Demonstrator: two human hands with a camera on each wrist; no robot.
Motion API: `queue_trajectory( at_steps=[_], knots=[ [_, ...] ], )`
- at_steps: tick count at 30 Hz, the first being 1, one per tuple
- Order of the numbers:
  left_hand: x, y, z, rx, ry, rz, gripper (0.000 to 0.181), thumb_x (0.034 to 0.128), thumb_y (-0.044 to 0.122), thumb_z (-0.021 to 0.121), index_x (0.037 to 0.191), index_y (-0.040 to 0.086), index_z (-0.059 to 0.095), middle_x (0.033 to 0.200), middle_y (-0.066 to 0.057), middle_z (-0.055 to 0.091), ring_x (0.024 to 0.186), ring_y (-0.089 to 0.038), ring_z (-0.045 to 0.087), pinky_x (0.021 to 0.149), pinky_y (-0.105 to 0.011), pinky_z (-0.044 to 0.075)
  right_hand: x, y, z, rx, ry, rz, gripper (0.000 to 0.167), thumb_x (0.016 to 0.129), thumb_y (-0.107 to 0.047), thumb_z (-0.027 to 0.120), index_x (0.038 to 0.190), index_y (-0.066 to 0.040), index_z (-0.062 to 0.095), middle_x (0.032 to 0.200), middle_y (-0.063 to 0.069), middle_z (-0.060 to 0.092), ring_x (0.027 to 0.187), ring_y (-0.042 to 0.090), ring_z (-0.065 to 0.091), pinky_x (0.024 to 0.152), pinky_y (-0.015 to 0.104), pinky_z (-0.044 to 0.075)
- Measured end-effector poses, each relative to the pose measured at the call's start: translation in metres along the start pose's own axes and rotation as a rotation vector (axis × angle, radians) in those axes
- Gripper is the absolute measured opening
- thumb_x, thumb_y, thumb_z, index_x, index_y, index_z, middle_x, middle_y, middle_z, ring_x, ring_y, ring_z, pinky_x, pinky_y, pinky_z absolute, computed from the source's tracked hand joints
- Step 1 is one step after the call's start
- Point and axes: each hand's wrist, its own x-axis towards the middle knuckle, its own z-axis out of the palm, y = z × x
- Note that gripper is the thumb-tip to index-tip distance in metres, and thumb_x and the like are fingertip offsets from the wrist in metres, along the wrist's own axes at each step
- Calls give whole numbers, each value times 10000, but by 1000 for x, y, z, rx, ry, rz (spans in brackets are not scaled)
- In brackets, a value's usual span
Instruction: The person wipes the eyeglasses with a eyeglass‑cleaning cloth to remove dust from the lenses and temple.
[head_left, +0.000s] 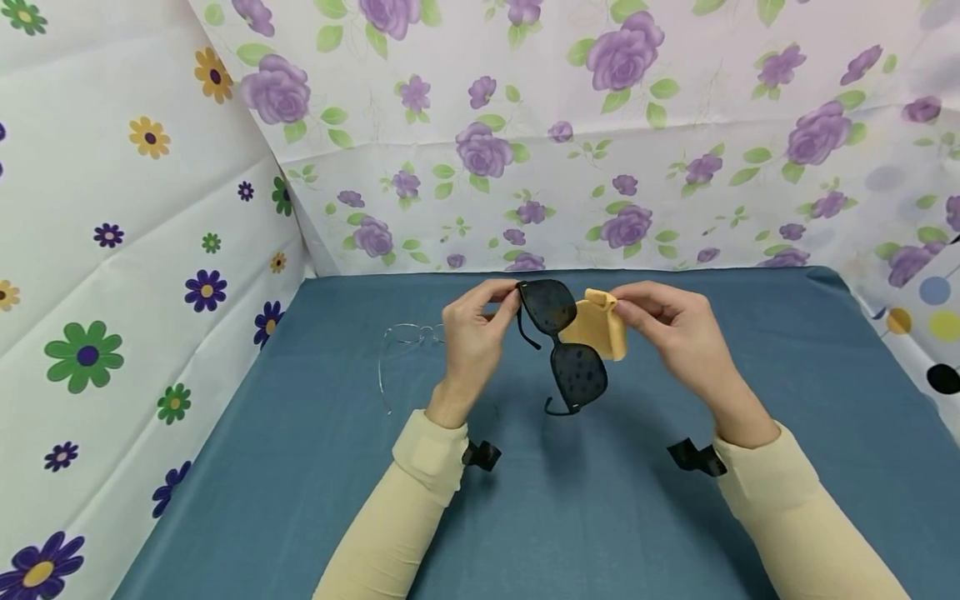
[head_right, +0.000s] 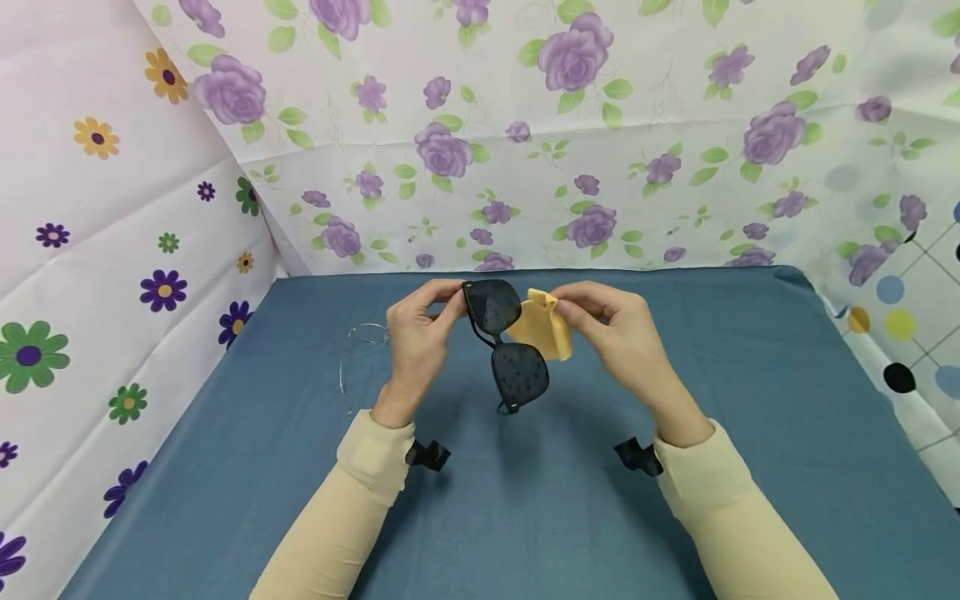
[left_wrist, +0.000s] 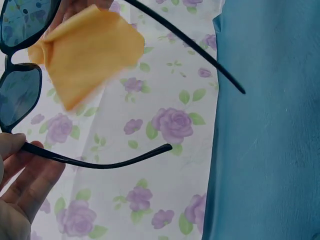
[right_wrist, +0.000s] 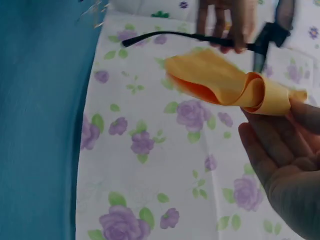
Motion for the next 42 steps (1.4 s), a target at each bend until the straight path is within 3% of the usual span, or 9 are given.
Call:
queue_trajectory(
  at_steps=[5,9,13,19,29,32,35,39,42],
  knots=[
    [1,-3,-3,20,37,-21,125,1001,59,707,1076,-6,783,986,-149,766,870,-239,734,678,-363,633,-9,-14,-1,33,82,0,213,1043,-137,662,1212,-48,756,1013,-73,768,813,114,670,680,208,478],
    [1,-4,-4,25,48,-26,122,996,63,715,1075,1,785,973,-140,766,864,-229,735,684,-325,631,-19,-25,10,-60,108,-176,202,997,-25,691,1178,-66,773,1069,32,775,898,69,706,729,152,518],
    [1,-5,-4,21,53,-21,125,996,68,718,1076,2,787,968,-139,767,859,-228,735,676,-331,632,-27,-33,22,-132,85,-359,315,891,109,747,1150,-68,779,1115,83,777,1047,156,737,892,164,548],
    [-1,-4,-3,35,75,-25,122,992,67,723,1073,5,790,972,-138,769,866,-232,739,665,-381,636,-31,-34,37,-238,-30,-589,175,993,-99,707,1153,-64,767,1155,74,764,1128,295,714,1102,320,477],
    [-1,-3,-2,75,78,-18,110,994,55,713,1057,8,790,966,-125,771,854,-212,737,656,-315,623,-33,-30,43,-349,-109,-658,453,751,94,859,1154,-82,751,1256,86,734,1164,306,699,1062,443,516],
    [0,-4,-3,88,86,-15,109,997,66,715,1051,12,792,953,-119,772,845,-208,738,628,-317,609,-33,-31,41,-351,-139,-663,401,807,50,841,1171,-87,744,1280,85,724,1187,300,687,1085,426,497],
    [1,-4,-4,107,95,-14,107,997,74,718,1045,17,794,933,-112,772,833,-207,738,575,-304,570,-33,-32,40,-351,-183,-661,186,989,-134,726,1169,-92,742,1293,75,717,1215,286,672,1125,368,456],
    [2,-6,-6,105,102,-18,105,996,68,717,1044,15,792,917,-114,768,832,-222,737,525,-290,503,-35,-32,39,-355,-216,-696,357,1112,-309,472,1149,-88,750,1280,70,724,1223,274,669,1161,313,404],
    [3,-7,-7,95,110,-28,104,996,60,714,1046,7,788,912,-121,766,839,-238,733,541,-301,503,-37,-31,40,-350,-225,-739,374,1124,-303,452,1152,-84,754,1269,79,732,1212,270,676,1163,313,401]
  ],
)
